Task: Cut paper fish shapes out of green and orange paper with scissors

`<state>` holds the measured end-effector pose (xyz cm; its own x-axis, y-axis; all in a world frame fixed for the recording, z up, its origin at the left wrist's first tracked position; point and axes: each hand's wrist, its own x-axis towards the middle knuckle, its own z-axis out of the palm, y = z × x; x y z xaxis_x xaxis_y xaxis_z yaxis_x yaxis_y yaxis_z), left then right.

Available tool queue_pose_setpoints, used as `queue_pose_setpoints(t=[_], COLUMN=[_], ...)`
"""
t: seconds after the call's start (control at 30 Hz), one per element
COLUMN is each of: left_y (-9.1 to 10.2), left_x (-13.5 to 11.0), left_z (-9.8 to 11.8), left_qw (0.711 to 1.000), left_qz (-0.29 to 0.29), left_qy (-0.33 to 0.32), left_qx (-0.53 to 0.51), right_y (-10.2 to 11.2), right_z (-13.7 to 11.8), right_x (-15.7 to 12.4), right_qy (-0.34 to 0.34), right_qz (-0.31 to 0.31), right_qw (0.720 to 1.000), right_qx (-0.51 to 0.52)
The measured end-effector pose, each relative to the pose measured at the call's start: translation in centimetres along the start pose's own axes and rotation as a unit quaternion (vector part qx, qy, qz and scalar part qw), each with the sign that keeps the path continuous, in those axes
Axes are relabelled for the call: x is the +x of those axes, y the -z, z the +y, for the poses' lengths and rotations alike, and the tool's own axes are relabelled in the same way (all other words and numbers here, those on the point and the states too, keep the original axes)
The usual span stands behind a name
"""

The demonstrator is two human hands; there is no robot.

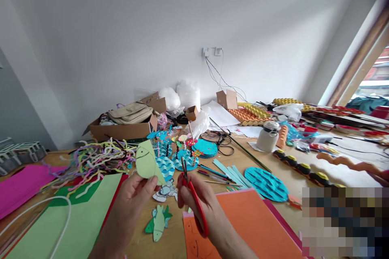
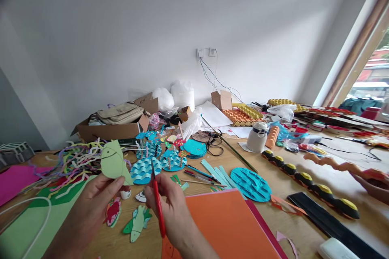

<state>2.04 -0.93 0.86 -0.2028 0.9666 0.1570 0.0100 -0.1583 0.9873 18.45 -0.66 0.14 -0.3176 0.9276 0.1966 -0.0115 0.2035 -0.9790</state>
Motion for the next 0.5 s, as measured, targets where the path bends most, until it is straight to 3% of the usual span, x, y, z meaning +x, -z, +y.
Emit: queue_pose_setpoints(t=[0.2,0.3,0.5], left_y=[0.4,0.1,-0.1], left_x=[0.0,-0.3,-0.5], left_z=[1.0,1.3,1.5], left_qw=[0.998,0.999,0.998], left_qz=[0.033,0.028,0.019], left_qy=[0.026,0.026,0.046], left_qx=[-0.039,-0.038,-0.044], right_y=[0.6,0.1,-0.5], right_z=[0.6,0.3,-0.7], right_x=[-2.1,-2.5,-2.2], right_qy=[-0.077,-0.092,-0.116], right_qz=[-0.089,-0.113,-0.111], right_qw=[0.964,0.953,0.957], right_qx=[-0.236,-0.264,-0.241])
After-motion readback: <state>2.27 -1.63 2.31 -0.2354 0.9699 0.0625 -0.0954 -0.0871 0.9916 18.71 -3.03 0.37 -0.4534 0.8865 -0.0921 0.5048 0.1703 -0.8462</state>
